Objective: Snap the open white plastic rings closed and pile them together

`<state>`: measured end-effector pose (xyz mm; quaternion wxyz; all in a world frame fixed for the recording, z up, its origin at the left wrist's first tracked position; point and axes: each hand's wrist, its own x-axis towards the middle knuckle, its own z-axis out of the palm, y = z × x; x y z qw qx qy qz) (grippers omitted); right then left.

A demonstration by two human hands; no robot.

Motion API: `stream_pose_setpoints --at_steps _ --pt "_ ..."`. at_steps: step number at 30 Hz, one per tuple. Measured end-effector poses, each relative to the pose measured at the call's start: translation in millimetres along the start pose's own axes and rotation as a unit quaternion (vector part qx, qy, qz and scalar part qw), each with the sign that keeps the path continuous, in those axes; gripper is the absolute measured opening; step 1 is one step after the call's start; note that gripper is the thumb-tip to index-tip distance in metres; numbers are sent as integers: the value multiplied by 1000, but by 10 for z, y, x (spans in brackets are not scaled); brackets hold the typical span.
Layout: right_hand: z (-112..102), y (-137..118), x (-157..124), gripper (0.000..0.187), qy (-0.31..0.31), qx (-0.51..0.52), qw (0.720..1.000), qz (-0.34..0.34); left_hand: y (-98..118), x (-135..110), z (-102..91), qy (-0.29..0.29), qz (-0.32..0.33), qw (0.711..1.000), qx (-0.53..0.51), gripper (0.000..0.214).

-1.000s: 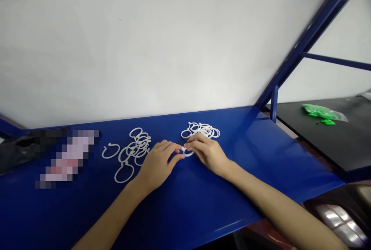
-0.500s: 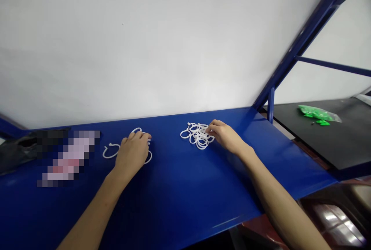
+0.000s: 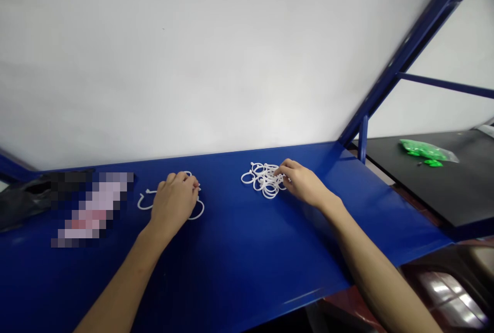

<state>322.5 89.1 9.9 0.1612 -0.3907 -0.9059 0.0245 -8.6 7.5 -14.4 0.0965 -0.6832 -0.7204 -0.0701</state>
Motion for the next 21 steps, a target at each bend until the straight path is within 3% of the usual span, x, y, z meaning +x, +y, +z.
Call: stream_pose_setpoints --at_steps 6,13,17,21 --pt "17 -104 9 31 56 -7 998 -8 -40 3 8 -12 1 1000 -28 31" --pt "146 -323 11 23 98 15 993 -65 -42 2 4 -14 0 999 -33 29" --pt "215 -494 -10 24 85 48 988 -117 9 7 -58 4 -11 996 -91 24" --pt "290 -643 -48 27 35 68 983 -165 91 10 -157 -9 -56 980 -190 21"
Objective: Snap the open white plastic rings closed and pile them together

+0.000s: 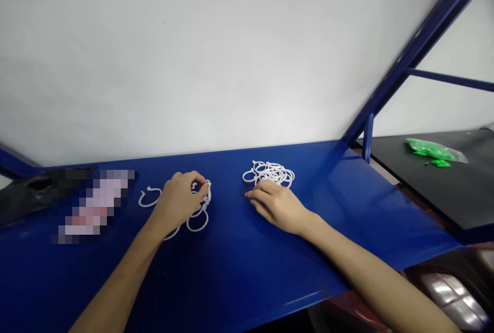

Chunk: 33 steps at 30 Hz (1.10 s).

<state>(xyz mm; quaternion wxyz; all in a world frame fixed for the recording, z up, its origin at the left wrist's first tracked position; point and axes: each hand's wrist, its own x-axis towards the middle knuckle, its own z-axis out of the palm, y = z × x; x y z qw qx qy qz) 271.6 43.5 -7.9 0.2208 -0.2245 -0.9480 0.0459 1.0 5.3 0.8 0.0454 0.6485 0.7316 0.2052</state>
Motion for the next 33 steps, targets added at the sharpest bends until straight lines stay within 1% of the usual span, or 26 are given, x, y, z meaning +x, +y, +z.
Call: stream_pose_setpoints --at_steps 2,5,11,13,15,18,20,23,28,30,33 --pt "45 -54 2 28 -26 8 1000 -8 43 -6 -16 -5 -18 999 -28 22" --pt "102 -126 15 30 -59 24 998 -20 60 -8 -12 -14 -16 999 -46 23" --pt "180 -294 71 43 -70 43 994 -76 6 14 69 -39 -7 998 -48 26" --pt "205 -340 85 45 -79 43 992 -93 -10 11 104 -53 14 998 -19 24" --pt "226 -362 89 46 -88 39 990 -98 -28 1 131 -57 37 997 30 23" --pt "240 -350 84 48 -92 31 991 -86 -63 -9 146 -48 51 992 104 23" --pt "240 -325 79 48 -88 29 993 -72 -81 -7 142 -42 48 990 123 23" --pt "238 -291 81 47 -79 25 995 -52 -70 4 127 -40 56 994 81 21" --pt "269 -250 106 41 -55 -15 998 -32 62 -12 97 -75 97 991 -52 22" --pt "301 -222 114 41 -51 -27 998 -30 115 -33 91 -81 116 987 -73 23" --pt "356 -170 115 43 -56 -28 998 -30 158 -65 86 -70 141 985 -75 23"
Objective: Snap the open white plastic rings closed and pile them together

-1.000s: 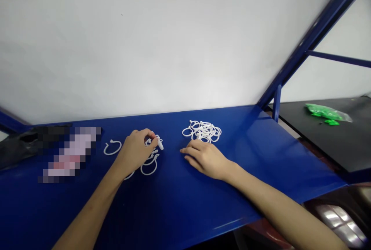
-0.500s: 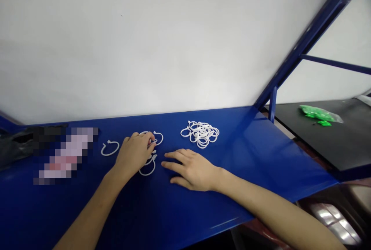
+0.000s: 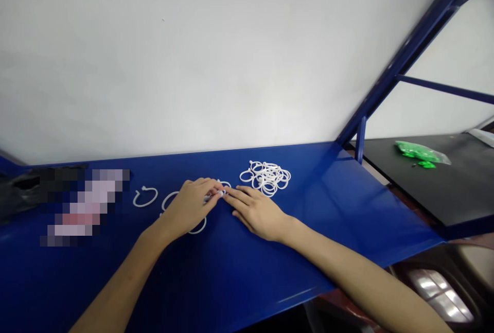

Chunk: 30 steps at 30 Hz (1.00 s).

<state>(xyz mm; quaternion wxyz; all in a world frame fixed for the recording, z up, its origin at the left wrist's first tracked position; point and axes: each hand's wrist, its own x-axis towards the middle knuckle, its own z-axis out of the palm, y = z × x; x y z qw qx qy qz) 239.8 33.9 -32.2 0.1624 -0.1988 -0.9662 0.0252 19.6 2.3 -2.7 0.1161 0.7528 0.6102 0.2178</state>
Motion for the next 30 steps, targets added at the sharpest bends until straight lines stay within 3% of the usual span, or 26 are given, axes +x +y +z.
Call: stream_pose_setpoints --at_steps 6,13,18,24,30 --pt "9 41 28 30 -3 27 1000 8 -12 -10 6 9 7 1000 -4 24" --pt "14 77 57 25 -7 -28 999 40 -138 -2 42 7 -6 990 141 23" --pt "-18 94 25 26 12 -21 999 41 -101 -18 34 67 -20 980 187 22" --pt "-162 -23 -3 24 108 14 993 33 128 -37 100 110 -10 992 63 26" --pt "-181 -89 -47 20 184 147 970 63 238 -61 60 54 -81 982 -164 36"
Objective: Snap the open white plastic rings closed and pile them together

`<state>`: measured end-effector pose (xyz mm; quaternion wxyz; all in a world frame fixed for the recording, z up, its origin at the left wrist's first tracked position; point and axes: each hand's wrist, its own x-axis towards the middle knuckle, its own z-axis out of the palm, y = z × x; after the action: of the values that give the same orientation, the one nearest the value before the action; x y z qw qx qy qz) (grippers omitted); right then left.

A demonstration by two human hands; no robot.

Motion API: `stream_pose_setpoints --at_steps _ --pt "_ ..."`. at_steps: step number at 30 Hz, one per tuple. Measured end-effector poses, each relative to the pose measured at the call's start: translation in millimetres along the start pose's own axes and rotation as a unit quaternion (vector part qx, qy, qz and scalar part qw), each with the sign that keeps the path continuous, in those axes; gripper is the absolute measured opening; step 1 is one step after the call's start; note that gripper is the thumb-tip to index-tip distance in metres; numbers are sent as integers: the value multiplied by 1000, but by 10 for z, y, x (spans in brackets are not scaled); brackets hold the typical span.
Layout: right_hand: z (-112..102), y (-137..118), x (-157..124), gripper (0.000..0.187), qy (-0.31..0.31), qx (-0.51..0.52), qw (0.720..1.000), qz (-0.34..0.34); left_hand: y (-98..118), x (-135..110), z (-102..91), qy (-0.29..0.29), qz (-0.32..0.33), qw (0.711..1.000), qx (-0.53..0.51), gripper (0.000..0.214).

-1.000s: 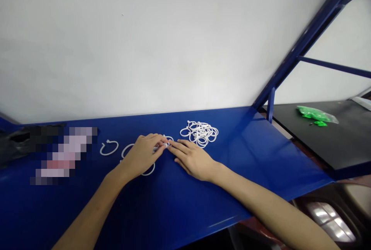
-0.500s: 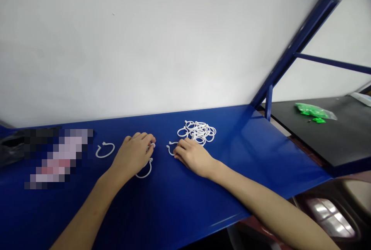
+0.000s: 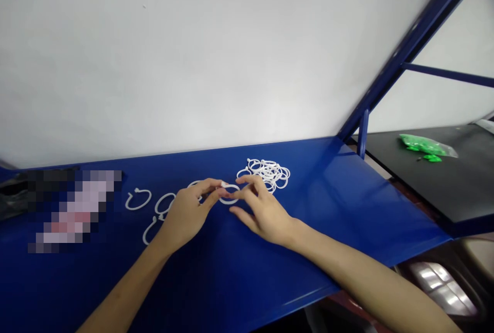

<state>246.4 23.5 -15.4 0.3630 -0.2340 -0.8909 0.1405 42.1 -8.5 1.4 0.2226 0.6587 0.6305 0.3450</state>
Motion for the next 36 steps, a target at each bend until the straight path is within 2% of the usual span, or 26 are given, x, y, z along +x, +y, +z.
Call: stream_pose_setpoints --at_steps 3,6,12,17,19,22,26,29,32,34,36 --pt "18 22 -16 23 50 75 995 37 25 -27 32 -20 -12 997 -77 34" --pt "25 51 -17 15 58 106 991 52 34 -60 100 -11 -10 994 -104 34" --pt "12 49 2 12 60 156 985 34 4 -90 189 68 57 995 -42 28" --pt "-39 75 -28 15 32 184 982 34 29 -158 270 98 145 985 3 26" --pt "-59 107 -54 17 11 172 985 10 73 -205 314 108 159 981 2 25" --pt "-61 146 -85 20 1 144 989 -26 140 -259 362 109 139 984 -6 23" --pt "-44 160 -66 19 13 109 993 -47 144 -237 359 73 122 990 -10 25" --pt "-80 209 -12 20 27 73 996 -51 78 -149 286 49 123 991 16 31" --pt "-190 376 31 20 76 -13 997 4 -32 -44 150 53 122 984 116 30" --pt "-288 542 42 21 105 -79 990 56 -115 8 54 56 108 966 227 28" --pt "-378 708 39 22 114 -136 979 99 -189 37 -20 35 82 943 319 29"
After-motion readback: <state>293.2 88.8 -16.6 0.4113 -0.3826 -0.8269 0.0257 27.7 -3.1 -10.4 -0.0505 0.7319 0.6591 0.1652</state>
